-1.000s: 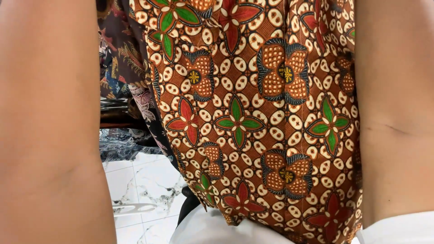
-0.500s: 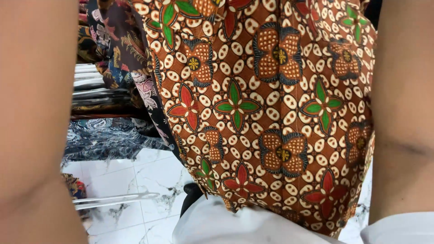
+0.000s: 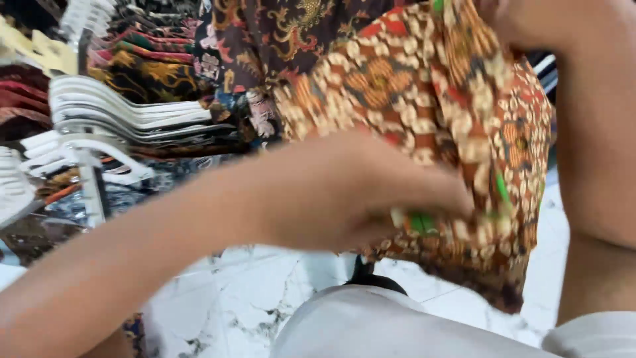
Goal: Inspecting and organizing patterned shirts on a clothing rack, including removing them from hangers and unfolding them for a closer look.
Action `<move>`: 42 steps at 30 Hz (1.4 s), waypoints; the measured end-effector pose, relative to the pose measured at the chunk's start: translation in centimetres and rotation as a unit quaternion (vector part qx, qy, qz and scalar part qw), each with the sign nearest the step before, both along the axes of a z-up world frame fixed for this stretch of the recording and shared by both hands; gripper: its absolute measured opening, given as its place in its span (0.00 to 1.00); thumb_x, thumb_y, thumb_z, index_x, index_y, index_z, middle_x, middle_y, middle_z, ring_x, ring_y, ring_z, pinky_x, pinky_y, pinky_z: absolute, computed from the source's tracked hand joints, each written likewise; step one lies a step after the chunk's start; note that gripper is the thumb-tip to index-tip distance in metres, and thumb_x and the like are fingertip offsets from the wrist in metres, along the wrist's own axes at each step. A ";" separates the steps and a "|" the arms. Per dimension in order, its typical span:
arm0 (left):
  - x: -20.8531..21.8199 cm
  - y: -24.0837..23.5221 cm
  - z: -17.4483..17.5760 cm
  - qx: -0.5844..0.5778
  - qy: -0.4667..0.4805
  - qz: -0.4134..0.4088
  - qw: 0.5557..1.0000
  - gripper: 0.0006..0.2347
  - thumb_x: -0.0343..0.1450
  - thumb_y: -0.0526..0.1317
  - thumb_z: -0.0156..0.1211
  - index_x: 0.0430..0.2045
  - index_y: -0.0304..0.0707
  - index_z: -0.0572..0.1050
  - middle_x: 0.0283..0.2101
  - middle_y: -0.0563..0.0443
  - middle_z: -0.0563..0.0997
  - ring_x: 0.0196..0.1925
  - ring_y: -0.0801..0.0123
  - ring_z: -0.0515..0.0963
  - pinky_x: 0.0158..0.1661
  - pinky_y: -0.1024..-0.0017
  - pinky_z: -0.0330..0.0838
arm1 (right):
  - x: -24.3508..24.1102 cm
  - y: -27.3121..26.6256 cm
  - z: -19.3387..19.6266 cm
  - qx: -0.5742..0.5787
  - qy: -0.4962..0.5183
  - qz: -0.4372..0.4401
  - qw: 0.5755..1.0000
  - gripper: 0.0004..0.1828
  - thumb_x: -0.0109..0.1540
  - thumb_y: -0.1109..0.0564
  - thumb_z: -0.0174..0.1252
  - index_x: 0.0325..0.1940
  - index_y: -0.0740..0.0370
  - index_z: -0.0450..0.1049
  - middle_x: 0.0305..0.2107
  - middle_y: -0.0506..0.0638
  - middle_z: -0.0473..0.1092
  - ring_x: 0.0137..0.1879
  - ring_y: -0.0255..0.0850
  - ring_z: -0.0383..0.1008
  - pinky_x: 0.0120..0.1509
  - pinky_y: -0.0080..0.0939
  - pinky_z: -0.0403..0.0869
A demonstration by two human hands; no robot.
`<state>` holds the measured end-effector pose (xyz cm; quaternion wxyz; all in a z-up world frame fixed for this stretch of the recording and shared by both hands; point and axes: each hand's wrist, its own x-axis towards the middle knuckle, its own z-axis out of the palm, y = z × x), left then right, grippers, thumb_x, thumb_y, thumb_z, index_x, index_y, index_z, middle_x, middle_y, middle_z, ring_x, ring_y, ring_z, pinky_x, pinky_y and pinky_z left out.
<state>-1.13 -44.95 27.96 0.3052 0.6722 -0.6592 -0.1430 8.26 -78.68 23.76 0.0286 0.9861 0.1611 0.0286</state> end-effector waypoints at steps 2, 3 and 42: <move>-3.9 0.7 -1.4 -0.018 0.009 -0.045 0.999 0.19 0.67 0.19 0.54 0.48 0.41 0.73 0.35 0.51 0.86 0.33 0.70 0.87 0.44 0.69 0.85 | -3.7 3.7 -0.4 -0.006 -0.003 -0.009 1.000 0.46 0.53 0.65 0.59 0.71 0.24 0.71 0.26 0.55 0.76 0.24 0.49 0.67 0.31 0.50 0.67; -5.7 1.2 -2.0 -0.040 0.022 -0.080 0.996 0.15 0.70 0.19 0.53 0.45 0.37 0.75 0.28 0.51 0.85 0.27 0.70 0.85 0.38 0.70 0.84 | -5.3 6.1 -0.4 -0.011 -0.007 -0.013 1.000 0.47 0.52 0.65 0.60 0.71 0.24 0.71 0.26 0.55 0.76 0.24 0.49 0.68 0.31 0.50 0.67; -42.4 19.3 -20.2 -0.162 -0.046 0.560 0.811 0.14 0.77 0.46 0.47 0.36 0.34 0.76 0.17 0.51 0.71 0.14 0.70 0.62 0.17 0.70 0.53 | -52.0 12.1 -27.3 0.358 -0.045 -0.110 0.926 0.32 0.56 0.26 0.46 0.26 0.58 0.71 0.18 0.48 0.69 0.22 0.38 0.69 0.27 0.42 0.63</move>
